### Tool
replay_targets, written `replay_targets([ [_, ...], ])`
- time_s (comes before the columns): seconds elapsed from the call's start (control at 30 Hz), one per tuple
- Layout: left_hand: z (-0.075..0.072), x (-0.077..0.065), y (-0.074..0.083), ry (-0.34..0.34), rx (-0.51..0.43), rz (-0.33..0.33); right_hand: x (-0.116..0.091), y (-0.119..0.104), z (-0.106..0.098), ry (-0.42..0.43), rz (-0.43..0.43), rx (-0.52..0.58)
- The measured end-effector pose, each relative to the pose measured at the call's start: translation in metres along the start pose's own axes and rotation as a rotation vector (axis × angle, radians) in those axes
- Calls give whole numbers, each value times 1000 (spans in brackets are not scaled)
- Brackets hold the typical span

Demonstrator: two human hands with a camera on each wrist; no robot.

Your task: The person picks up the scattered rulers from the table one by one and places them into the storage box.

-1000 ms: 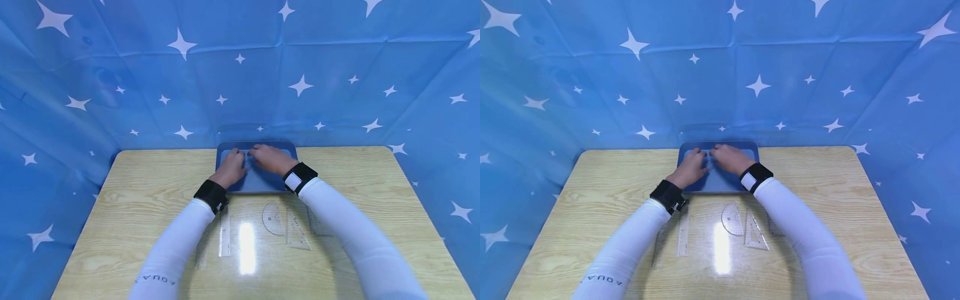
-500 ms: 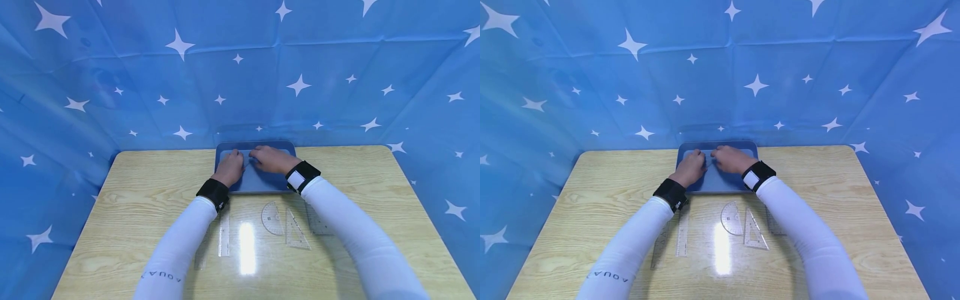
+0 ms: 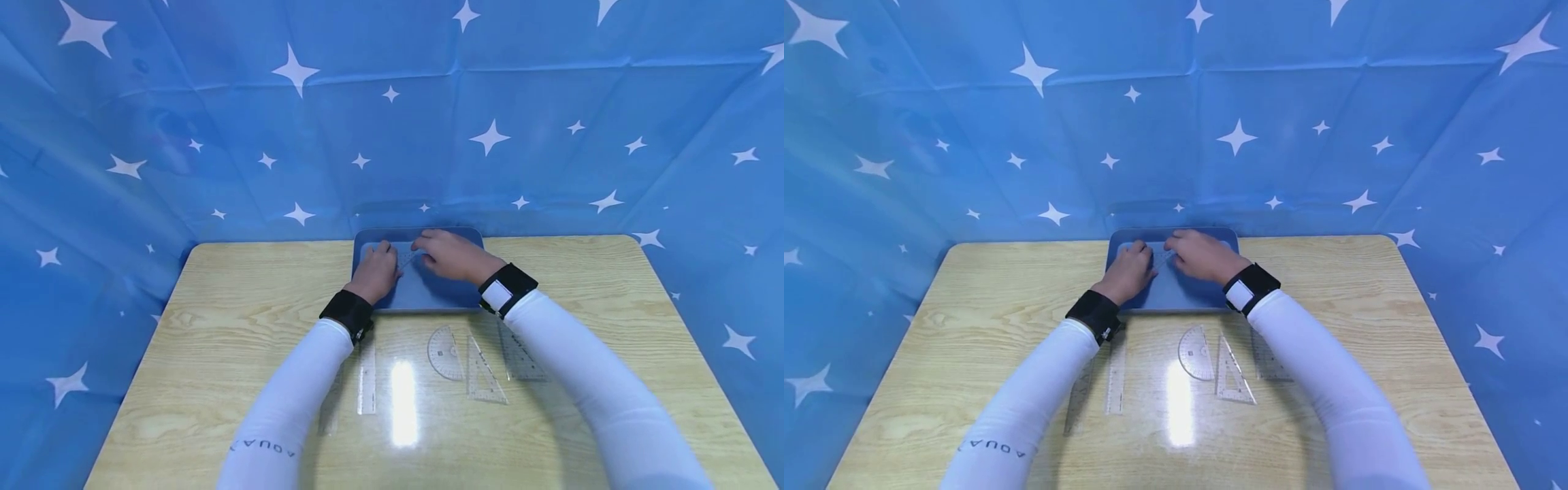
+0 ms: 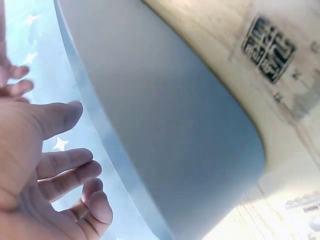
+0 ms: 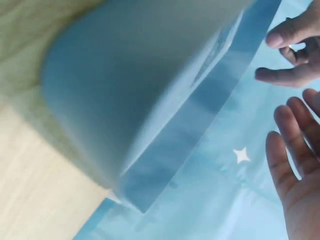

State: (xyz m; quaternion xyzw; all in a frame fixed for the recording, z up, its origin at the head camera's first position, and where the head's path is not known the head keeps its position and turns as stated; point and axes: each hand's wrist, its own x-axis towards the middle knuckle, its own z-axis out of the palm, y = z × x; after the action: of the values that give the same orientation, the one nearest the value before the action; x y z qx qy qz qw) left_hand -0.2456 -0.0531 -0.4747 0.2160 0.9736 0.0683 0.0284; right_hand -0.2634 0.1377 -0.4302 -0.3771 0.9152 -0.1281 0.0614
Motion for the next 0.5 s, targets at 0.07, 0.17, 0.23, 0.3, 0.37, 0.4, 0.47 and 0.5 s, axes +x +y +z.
replay_targets([
  [0.07, -3, 0, -1, 19, 39, 23, -4, -2, 0, 76, -40, -11],
  [0.17, -10, -1, -1, 43, 65, 39, -12, -4, 0, 186, -101, -25],
  [0.23, -14, -2, 0, 73, 77, 50, -18, -6, -1, 250, -140, -25],
  [0.3, -18, -4, 1, 94, 63, 52, -23, -7, -1, 297, -162, -24],
  [0.37, -21, -7, 3, 111, 45, 50, -29, -7, 0, 324, -171, -23],
  [0.4, -23, -10, 4, 115, 37, 49, -32, -7, 1, 329, -171, -27],
  [0.47, -26, -15, 5, 117, 18, 46, -37, -7, 3, 328, -175, -40],
  [0.5, -28, -19, 5, 117, 6, 43, -40, -7, 5, 325, -181, -48],
])
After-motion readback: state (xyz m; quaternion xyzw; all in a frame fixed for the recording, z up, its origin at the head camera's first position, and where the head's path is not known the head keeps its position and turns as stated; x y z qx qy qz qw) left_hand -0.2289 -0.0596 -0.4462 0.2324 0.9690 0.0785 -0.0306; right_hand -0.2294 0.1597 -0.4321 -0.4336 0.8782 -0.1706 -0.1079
